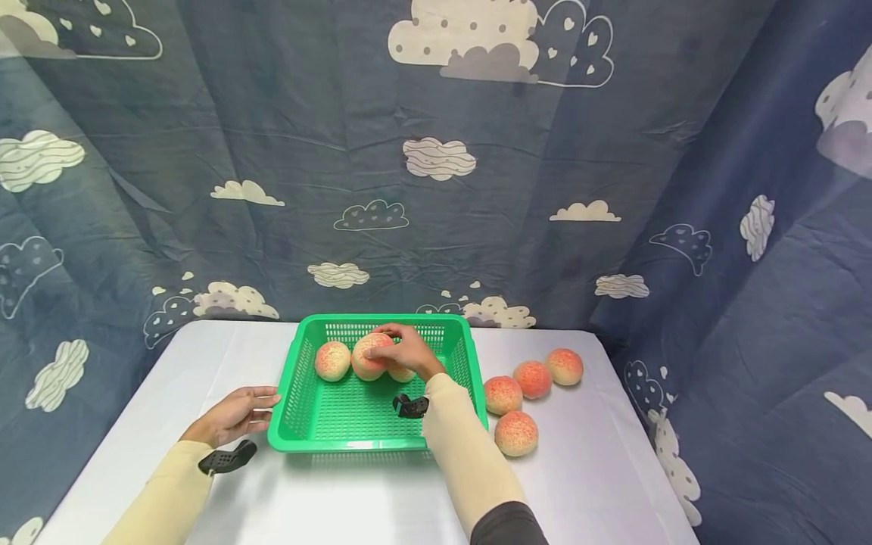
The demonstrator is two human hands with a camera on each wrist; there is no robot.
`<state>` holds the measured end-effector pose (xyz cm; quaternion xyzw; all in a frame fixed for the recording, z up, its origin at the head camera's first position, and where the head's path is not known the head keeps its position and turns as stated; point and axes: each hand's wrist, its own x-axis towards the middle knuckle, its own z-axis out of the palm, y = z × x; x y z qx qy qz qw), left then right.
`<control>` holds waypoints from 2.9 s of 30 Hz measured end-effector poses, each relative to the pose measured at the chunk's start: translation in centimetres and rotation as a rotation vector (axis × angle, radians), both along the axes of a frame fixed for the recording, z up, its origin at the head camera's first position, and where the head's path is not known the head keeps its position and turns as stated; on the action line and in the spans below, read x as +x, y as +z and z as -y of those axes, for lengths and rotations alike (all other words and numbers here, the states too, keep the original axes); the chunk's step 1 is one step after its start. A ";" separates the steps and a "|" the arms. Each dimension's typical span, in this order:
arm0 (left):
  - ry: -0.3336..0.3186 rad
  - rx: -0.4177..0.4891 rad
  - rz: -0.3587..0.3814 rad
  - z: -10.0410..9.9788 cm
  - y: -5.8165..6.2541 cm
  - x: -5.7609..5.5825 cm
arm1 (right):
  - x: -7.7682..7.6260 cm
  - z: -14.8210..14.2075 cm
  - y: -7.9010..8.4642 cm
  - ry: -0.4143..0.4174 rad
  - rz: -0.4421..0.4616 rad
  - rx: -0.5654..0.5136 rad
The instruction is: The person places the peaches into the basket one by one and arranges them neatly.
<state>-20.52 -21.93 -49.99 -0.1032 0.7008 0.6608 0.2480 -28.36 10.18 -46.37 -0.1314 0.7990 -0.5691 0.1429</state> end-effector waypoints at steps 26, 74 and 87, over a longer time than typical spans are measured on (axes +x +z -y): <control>0.000 0.015 0.007 0.2 -0.1 -0.2 | 1.1 6.8 -3.5 0.131 0.010 0.056; -0.024 0.043 0.005 0.3 0.3 -0.3 | 1.4 8.7 -4.2 0.206 0.031 0.205; -0.007 0.035 0.013 0.1 -0.3 -0.3 | 1.7 6.6 -3.5 0.227 0.023 0.122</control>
